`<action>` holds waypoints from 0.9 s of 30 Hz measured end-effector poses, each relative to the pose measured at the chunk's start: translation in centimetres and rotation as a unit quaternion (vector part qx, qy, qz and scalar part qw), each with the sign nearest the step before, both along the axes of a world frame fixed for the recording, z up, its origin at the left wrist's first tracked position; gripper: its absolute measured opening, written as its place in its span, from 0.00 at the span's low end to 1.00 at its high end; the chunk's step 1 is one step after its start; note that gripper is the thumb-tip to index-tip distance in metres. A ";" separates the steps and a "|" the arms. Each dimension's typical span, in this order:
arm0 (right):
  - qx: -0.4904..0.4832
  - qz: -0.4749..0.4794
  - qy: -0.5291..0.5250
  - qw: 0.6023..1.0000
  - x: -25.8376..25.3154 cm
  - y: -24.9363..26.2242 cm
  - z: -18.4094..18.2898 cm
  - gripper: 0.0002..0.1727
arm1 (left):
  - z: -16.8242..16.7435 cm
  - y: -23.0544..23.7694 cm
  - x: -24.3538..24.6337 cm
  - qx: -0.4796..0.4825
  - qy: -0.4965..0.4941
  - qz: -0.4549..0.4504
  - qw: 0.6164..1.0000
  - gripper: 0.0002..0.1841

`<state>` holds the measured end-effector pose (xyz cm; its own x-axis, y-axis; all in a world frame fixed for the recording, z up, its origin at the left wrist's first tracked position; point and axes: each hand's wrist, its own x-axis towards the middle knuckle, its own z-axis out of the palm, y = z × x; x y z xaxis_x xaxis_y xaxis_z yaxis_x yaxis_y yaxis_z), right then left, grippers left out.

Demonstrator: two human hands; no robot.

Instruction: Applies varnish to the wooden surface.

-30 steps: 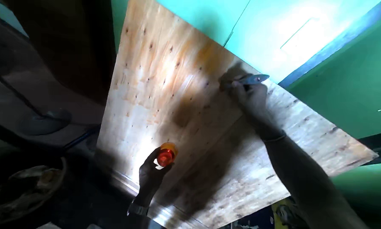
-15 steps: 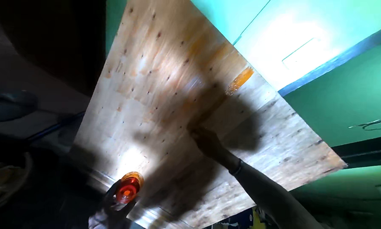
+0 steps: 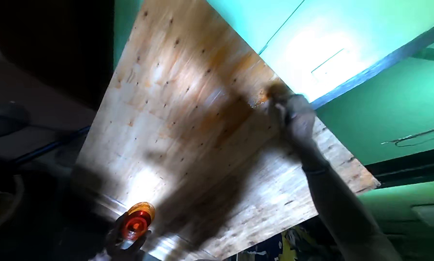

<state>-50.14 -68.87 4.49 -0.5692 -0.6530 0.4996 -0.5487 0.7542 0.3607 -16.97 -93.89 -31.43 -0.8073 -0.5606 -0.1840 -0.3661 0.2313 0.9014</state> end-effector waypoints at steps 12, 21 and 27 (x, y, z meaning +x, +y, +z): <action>-0.031 -0.073 -0.399 0.913 5.9 -4.0 -15.0 0.19 | 0.5 0.6 3.2 -0.058 -0.047 0.010 0.997 0.49; -0.071 -0.004 -0.074 0.995 1.8 -2.8 -2.9 0.21 | -0.2 2.3 4.7 -0.115 -0.012 0.067 0.991 0.44; 0.028 0.101 -0.300 0.948 7.0 -7.6 -26.4 0.17 | -1.5 3.1 7.1 -0.100 -0.054 0.066 0.991 0.46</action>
<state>-43.10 -76.46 -21.94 -0.6011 -0.7944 0.0868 -0.7985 0.6014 -0.0259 -9.92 -90.83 -32.90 -0.7061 -0.6942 -0.1393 -0.4966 0.3453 0.7964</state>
